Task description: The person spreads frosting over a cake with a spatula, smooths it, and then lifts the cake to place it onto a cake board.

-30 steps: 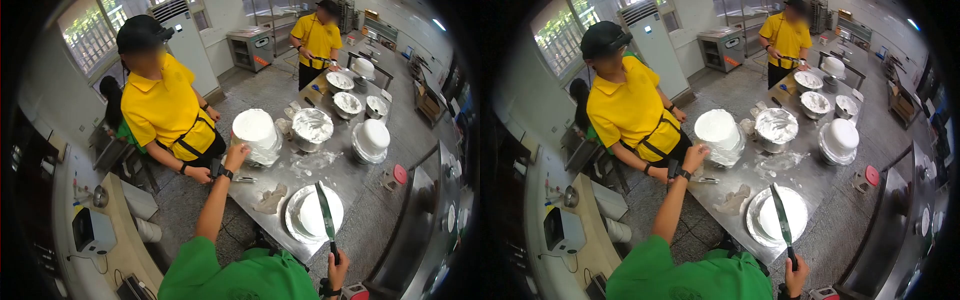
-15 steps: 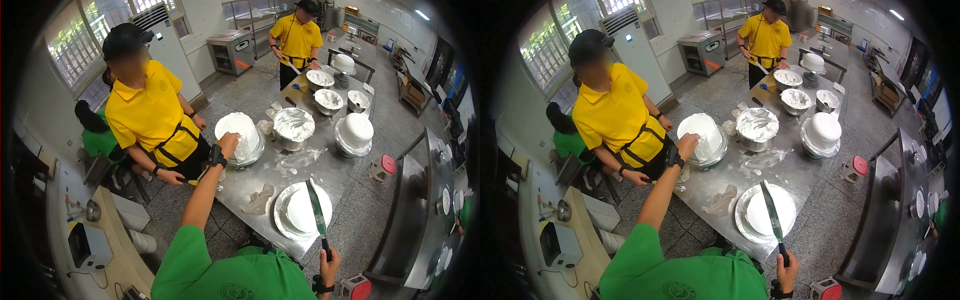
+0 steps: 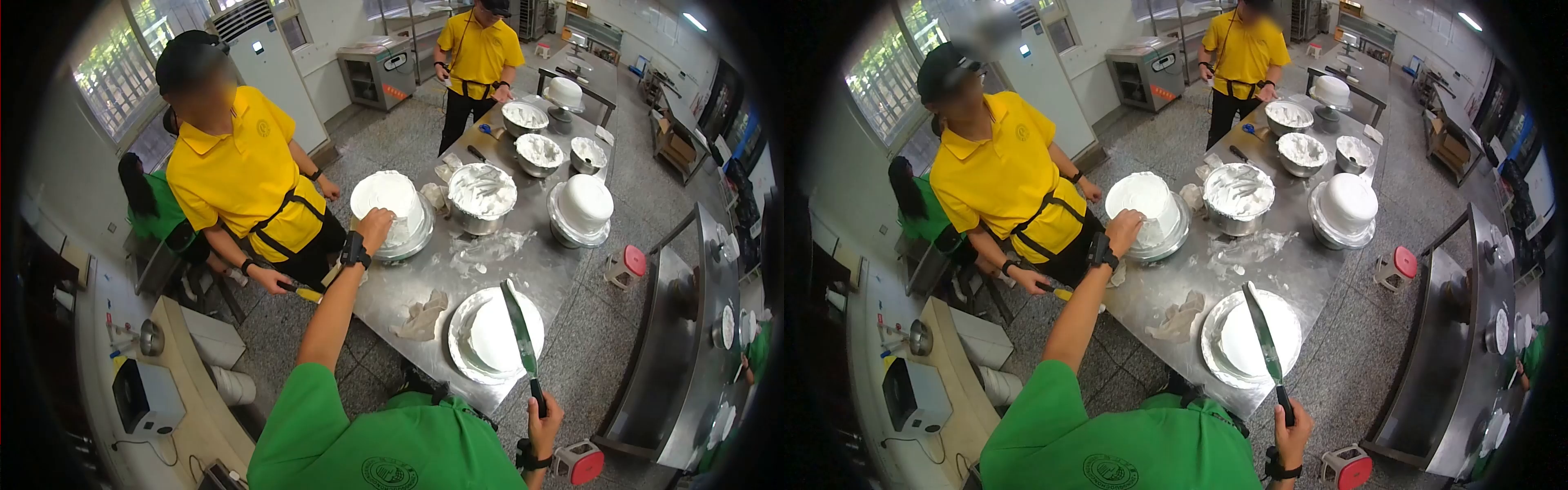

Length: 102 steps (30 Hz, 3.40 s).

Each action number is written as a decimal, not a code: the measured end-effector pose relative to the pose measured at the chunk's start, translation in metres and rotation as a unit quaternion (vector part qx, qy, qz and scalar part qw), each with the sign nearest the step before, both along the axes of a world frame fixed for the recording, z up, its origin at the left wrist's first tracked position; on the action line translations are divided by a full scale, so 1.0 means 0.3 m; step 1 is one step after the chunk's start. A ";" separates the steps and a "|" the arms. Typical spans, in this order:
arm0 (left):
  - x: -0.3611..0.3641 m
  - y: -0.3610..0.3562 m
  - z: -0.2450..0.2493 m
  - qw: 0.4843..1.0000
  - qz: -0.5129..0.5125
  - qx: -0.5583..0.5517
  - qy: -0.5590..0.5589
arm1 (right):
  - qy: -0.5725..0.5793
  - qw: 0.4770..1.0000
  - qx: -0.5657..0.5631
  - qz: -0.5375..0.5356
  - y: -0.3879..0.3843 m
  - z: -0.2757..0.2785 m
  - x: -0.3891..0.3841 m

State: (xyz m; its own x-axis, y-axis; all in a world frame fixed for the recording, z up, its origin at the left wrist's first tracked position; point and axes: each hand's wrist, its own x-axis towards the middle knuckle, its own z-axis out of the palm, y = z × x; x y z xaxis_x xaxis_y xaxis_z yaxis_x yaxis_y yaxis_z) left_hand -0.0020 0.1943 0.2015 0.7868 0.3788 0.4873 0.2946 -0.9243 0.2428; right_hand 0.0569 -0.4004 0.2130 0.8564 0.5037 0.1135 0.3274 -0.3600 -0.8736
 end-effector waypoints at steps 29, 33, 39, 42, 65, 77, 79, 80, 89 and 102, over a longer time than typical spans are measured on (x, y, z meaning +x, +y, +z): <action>-0.517 -0.879 -0.481 0.549 0.266 -0.585 -0.534 | 0.198 0.974 0.109 0.021 -0.228 -0.009 0.107; -0.470 -0.670 -0.655 0.557 0.259 -0.625 -0.482 | 0.172 0.984 0.056 0.003 -0.256 -0.044 0.076; -0.389 -0.506 -0.763 0.504 0.378 -0.668 -0.397 | 0.109 0.990 -0.048 -0.076 -0.285 -0.038 0.025; -0.382 -0.519 -0.796 0.627 0.426 -0.559 -0.335 | 0.040 0.985 -0.126 -0.109 -0.331 -0.051 0.033; -0.112 -1.123 -0.660 0.436 0.134 -0.868 -0.195 | -0.015 0.995 -0.099 -0.024 -0.142 0.222 0.240; -0.141 -1.174 -0.684 0.493 0.125 -0.841 -0.187 | 0.107 0.953 0.239 0.153 0.083 -0.015 0.439; -0.143 -1.176 -0.702 0.492 0.133 -0.842 -0.178 | 0.090 0.961 0.223 0.140 0.106 -0.060 0.461; -0.145 -1.168 -0.725 0.485 0.122 -0.850 -0.166 | 0.113 0.951 0.255 0.131 0.114 -0.087 0.475; -0.159 -1.211 -0.722 0.497 0.104 -0.843 -0.175 | 0.041 0.954 0.271 0.118 0.162 -0.139 0.484; -0.166 -1.298 -0.670 0.474 0.093 -0.858 -0.178 | 0.056 0.962 0.232 0.134 0.147 -0.099 0.441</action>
